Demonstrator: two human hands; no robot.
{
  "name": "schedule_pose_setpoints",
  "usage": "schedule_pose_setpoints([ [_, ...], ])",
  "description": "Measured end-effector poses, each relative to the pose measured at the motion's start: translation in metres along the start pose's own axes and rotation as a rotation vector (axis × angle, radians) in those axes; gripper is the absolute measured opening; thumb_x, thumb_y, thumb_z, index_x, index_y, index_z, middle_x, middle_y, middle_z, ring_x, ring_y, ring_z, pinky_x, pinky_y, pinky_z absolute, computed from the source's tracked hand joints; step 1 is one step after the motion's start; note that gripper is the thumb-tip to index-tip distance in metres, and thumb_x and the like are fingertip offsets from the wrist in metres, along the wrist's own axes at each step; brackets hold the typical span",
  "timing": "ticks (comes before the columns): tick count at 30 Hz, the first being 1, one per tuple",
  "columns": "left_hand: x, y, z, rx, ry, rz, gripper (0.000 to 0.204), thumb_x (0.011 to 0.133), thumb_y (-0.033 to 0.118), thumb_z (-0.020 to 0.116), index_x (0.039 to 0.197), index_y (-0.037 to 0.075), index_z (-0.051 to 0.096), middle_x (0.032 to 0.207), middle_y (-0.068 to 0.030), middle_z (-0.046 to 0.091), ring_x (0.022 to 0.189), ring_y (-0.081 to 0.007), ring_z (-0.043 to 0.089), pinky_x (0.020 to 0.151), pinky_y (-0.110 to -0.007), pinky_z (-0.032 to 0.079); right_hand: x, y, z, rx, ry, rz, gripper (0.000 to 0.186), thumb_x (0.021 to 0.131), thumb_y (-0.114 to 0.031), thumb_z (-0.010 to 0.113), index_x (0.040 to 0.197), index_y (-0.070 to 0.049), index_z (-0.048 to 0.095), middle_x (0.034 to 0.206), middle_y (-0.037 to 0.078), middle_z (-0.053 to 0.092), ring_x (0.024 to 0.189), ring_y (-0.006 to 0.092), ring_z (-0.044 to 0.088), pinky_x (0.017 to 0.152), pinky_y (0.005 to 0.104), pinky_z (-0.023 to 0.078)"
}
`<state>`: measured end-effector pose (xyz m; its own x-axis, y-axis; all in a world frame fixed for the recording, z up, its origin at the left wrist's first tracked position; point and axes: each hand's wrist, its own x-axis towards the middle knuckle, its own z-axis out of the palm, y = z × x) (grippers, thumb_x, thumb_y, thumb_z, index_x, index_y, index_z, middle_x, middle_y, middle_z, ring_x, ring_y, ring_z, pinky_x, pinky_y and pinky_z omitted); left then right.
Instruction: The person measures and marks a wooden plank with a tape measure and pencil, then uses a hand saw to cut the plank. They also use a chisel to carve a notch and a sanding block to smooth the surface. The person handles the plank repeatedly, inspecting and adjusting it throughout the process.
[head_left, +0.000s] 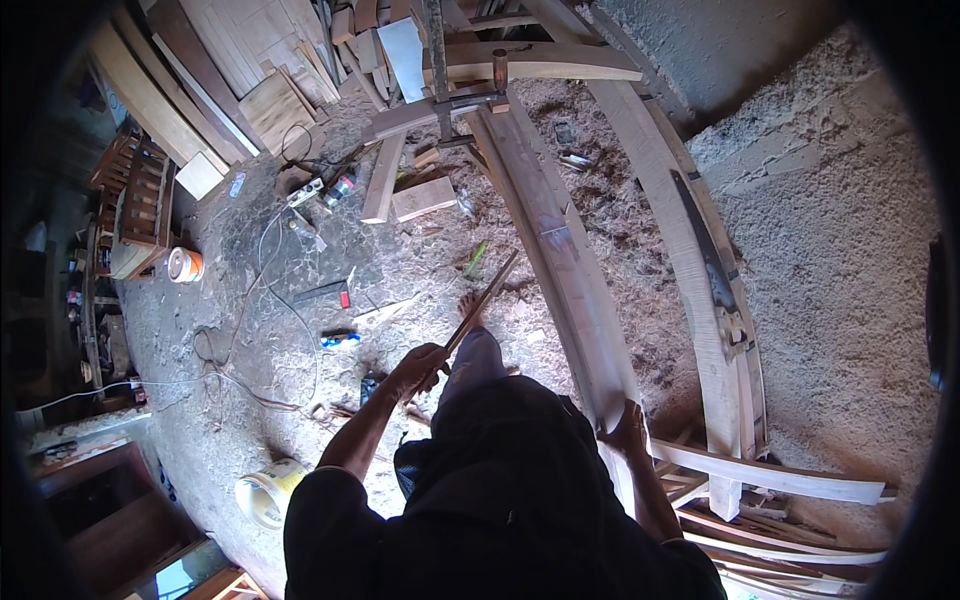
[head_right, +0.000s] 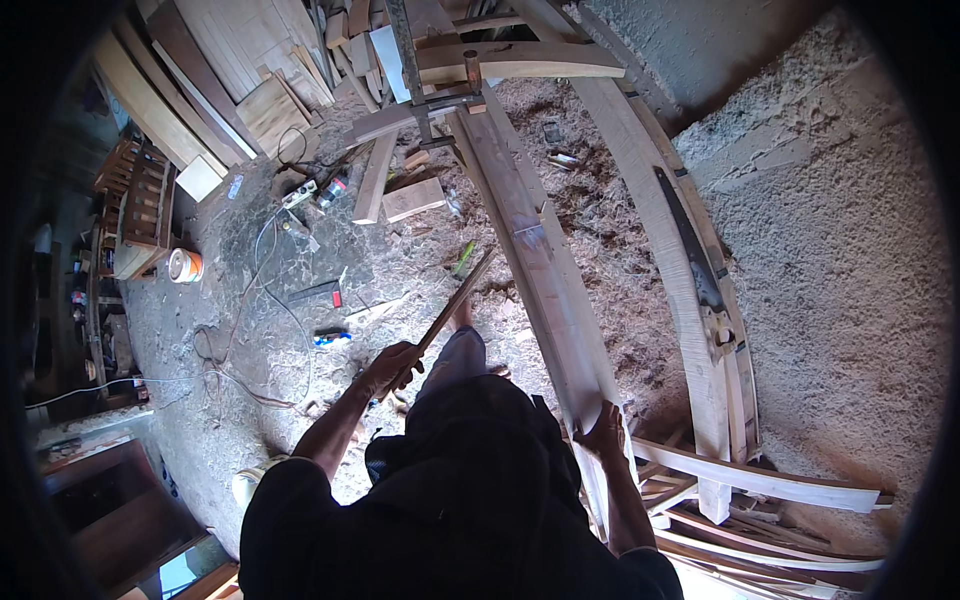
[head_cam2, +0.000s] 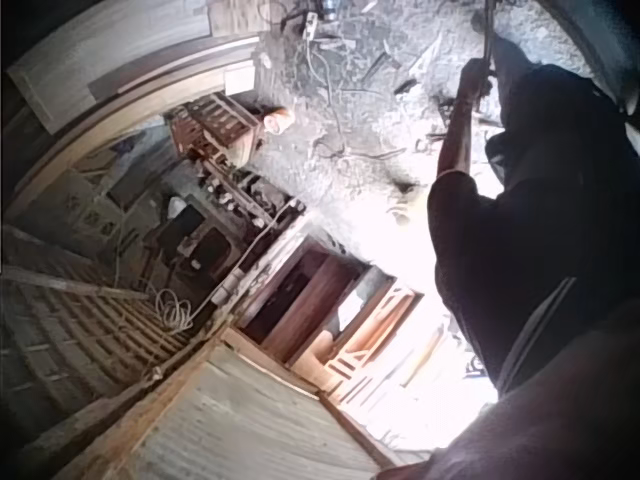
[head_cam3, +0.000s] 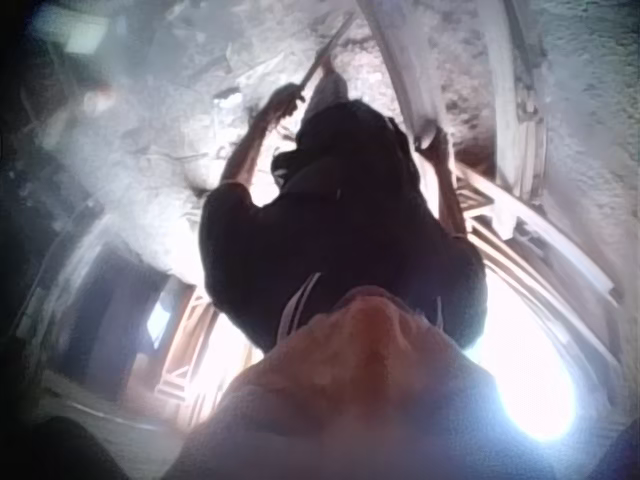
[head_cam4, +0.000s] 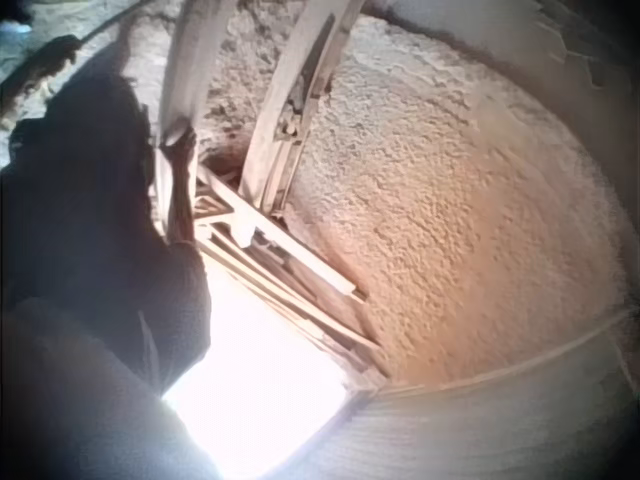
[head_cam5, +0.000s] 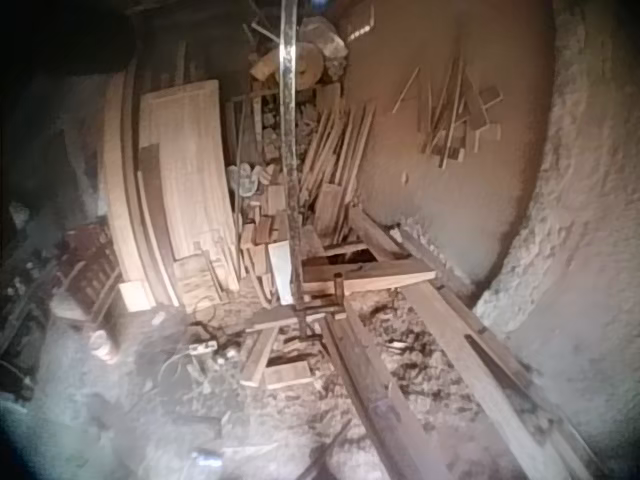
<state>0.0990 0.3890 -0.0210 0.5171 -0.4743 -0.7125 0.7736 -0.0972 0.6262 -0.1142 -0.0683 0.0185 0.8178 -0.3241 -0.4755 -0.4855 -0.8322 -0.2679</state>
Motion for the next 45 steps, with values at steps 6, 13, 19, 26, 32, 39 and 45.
schedule_pose_setpoints([
  [6, 0.016, -0.005, -0.018, 0.074, 0.102, 0.025, 0.030, 0.100, 0.039, 0.061, 0.107, 0.010, 0.060, 0.083, -0.0034, 0.068, 0.050, -0.0065, 0.053, 0.041, -0.024, 0.041, -0.002, -0.010, -0.008, -0.014, -0.015, 0.020, 0.094, 0.067, -0.041, 0.084, 0.137, -0.002, 0.033, 0.124, 0.027, 0.049, 0.118, 0.0447, 0.050, 0.099, 0.0543, 0.046],
  [13, 0.036, -0.001, -0.040, 0.189, 0.281, 0.045, 0.041, 0.096, 0.045, 0.065, 0.106, 0.005, 0.064, 0.087, -0.0040, 0.068, 0.055, -0.0124, 0.063, 0.043, -0.027, 0.048, -0.002, -0.008, -0.006, -0.015, 0.010, 0.002, 0.095, 0.067, -0.042, 0.084, 0.136, -0.001, 0.034, 0.123, 0.028, 0.050, 0.116, 0.0449, 0.051, 0.099, 0.0539, 0.046],
  [19, 0.053, 0.007, -0.051, 0.699, 0.561, 0.235, 0.038, 0.090, 0.045, 0.069, 0.108, 0.011, 0.072, 0.091, -0.0070, 0.074, 0.073, -0.0214, 0.071, 0.061, -0.035, 0.053, 0.002, 0.000, 0.004, -0.002, 0.041, -0.017, 0.095, 0.065, -0.038, 0.084, 0.136, -0.002, 0.033, 0.122, 0.028, 0.050, 0.116, 0.0451, 0.050, 0.099, 0.0539, 0.045],
  [26, 0.054, 0.026, -0.058, 0.952, 0.897, 0.312, 0.027, 0.091, 0.028, 0.063, 0.116, 0.020, 0.069, 0.100, -0.0114, 0.073, 0.089, -0.0363, 0.070, 0.077, -0.050, 0.055, 0.001, -0.004, -0.002, 0.001, -0.005, 0.041, 0.096, 0.063, -0.035, 0.085, 0.136, -0.001, 0.034, 0.126, 0.027, 0.048, 0.119, 0.0448, 0.048, 0.102, 0.0526, 0.044],
  [32, 0.042, 0.034, -0.025, 0.956, 0.766, 0.624, 0.029, 0.087, 0.025, 0.072, 0.116, 0.021, 0.074, 0.104, -0.0071, 0.073, 0.093, -0.0302, 0.071, 0.079, -0.043, 0.055, 0.002, -0.004, -0.008, -0.002, -0.060, 0.048, 0.102, 0.055, -0.032, 0.088, 0.136, -0.001, 0.034, 0.126, 0.026, 0.050, 0.121, 0.0434, 0.050, 0.101, 0.0507, 0.046],
  [39, 0.019, 0.032, -0.007, 0.869, 0.701, 0.755, 0.028, 0.085, 0.017, 0.075, 0.113, 0.017, 0.074, 0.093, -0.0062, 0.073, 0.083, -0.0283, 0.072, 0.071, -0.039, 0.056, 0.005, 0.012, 0.001, 0.019, -0.004, -0.064, 0.105, 0.051, -0.031, 0.090, 0.135, 0.000, 0.034, 0.124, 0.027, 0.050, 0.118, 0.0442, 0.050, 0.101, 0.0515, 0.046],
  [45, 0.028, 0.031, 0.000, 0.996, 0.638, 0.713, 0.029, 0.088, 0.023, 0.072, 0.116, 0.019, 0.073, 0.091, -0.0071, 0.071, 0.082, -0.0313, 0.070, 0.071, -0.043, 0.056, 0.004, 0.014, -0.002, 0.017, -0.026, -0.030, 0.106, 0.051, -0.029, 0.090, 0.136, 0.000, 0.033, 0.126, 0.027, 0.049, 0.120, 0.0450, 0.048, 0.101, 0.0520, 0.046],
])
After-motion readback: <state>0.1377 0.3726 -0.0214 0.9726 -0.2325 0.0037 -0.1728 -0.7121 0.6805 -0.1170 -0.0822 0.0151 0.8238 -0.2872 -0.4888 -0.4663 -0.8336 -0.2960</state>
